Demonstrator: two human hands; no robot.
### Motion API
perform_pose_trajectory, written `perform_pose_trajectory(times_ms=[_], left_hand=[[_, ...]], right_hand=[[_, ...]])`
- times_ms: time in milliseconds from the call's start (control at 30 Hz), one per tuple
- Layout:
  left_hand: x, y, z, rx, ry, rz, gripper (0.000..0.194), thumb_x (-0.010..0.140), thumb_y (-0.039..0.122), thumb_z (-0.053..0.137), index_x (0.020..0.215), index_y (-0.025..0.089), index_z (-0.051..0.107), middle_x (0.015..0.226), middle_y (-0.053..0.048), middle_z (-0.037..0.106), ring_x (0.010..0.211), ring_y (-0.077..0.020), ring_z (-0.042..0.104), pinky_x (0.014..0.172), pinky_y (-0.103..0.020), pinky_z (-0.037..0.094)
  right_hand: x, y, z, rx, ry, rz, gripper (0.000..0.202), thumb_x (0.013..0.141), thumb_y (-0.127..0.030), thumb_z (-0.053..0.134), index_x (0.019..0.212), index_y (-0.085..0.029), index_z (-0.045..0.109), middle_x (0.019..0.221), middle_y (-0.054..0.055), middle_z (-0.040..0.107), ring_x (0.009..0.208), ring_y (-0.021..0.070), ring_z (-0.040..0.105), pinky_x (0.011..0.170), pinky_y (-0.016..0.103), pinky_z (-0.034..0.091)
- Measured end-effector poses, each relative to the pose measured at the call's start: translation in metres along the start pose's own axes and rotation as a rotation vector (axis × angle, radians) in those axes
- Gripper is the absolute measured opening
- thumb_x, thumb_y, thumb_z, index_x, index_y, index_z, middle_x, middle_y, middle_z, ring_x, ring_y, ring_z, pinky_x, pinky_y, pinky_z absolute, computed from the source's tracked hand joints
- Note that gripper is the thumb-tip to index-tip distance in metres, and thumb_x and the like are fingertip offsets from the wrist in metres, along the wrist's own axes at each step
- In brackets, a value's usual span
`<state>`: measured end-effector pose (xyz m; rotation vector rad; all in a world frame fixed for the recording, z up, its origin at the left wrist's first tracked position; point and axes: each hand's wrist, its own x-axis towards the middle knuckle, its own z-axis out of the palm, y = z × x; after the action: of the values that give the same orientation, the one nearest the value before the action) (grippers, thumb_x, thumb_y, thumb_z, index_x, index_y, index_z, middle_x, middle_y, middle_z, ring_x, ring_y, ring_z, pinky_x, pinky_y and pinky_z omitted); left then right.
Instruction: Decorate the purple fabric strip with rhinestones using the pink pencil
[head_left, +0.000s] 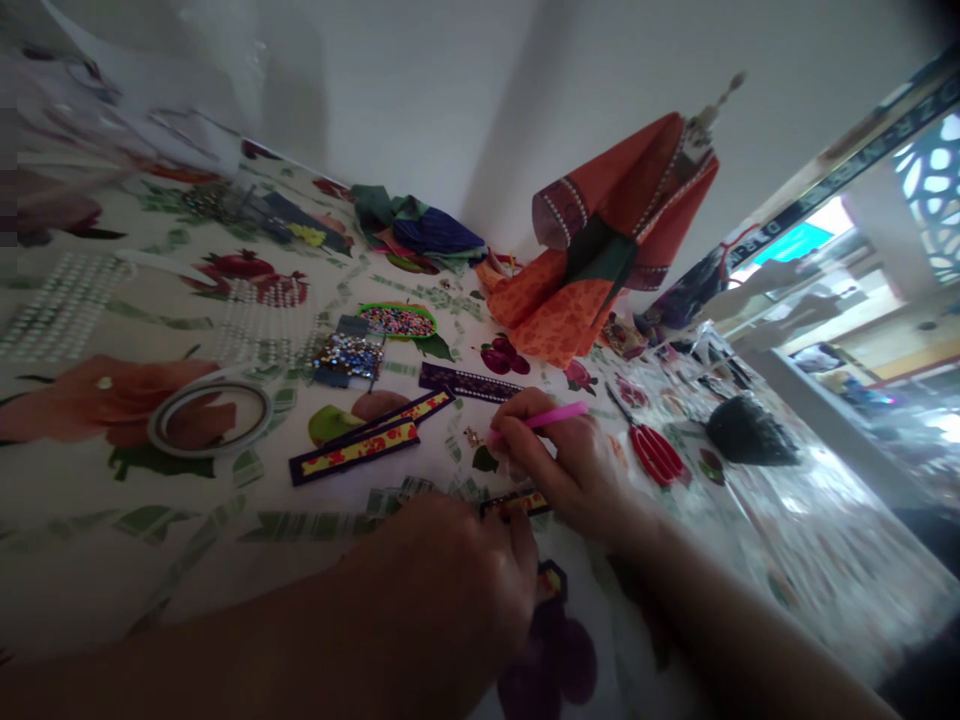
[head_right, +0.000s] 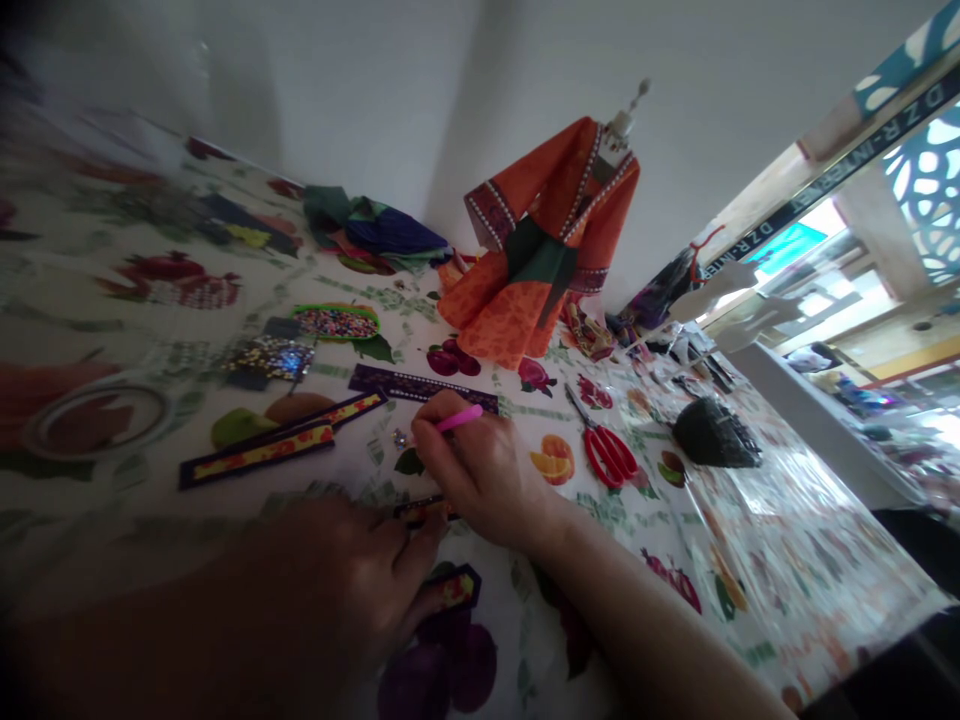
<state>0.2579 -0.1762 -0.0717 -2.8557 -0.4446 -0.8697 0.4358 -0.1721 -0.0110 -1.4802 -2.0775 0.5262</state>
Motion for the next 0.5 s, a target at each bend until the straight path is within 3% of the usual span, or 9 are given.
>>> perform_pose_trajectory(times_ms=[133,500], left_hand=[[0.0001,-0.0005,0.0004,0.017,0.037,0.012,0.049,0.068,0.041,0.092,0.1,0.007,0.078,0.06,-0.003,0.063,0.044,-0.0175,0.051,0.036,-0.038,0.032],[-0.0003,-0.0004,0.003,-0.056,-0.015,0.006,0.036,0.071,0.038,0.09,0.091,0.012,0.076,0.059,-0.002,0.061,0.044,-0.0188,0.05,0.036,-0.04,0.028]], right_hand=[[0.0002,-0.0003,0.0003,0.001,0.002,-0.004,0.019,0.109,-0.026,0.05,0.095,-0.019,0.06,0.079,-0.002,0.065,0.067,0.0092,0.062,0.064,0.023,0.047],[0.0001,-0.0014,-0.0015,-0.012,0.049,-0.005,0.019,0.108,-0.022,0.051,0.094,-0.018,0.062,0.081,-0.002,0.067,0.067,0.0091,0.063,0.064,0.022,0.047]])
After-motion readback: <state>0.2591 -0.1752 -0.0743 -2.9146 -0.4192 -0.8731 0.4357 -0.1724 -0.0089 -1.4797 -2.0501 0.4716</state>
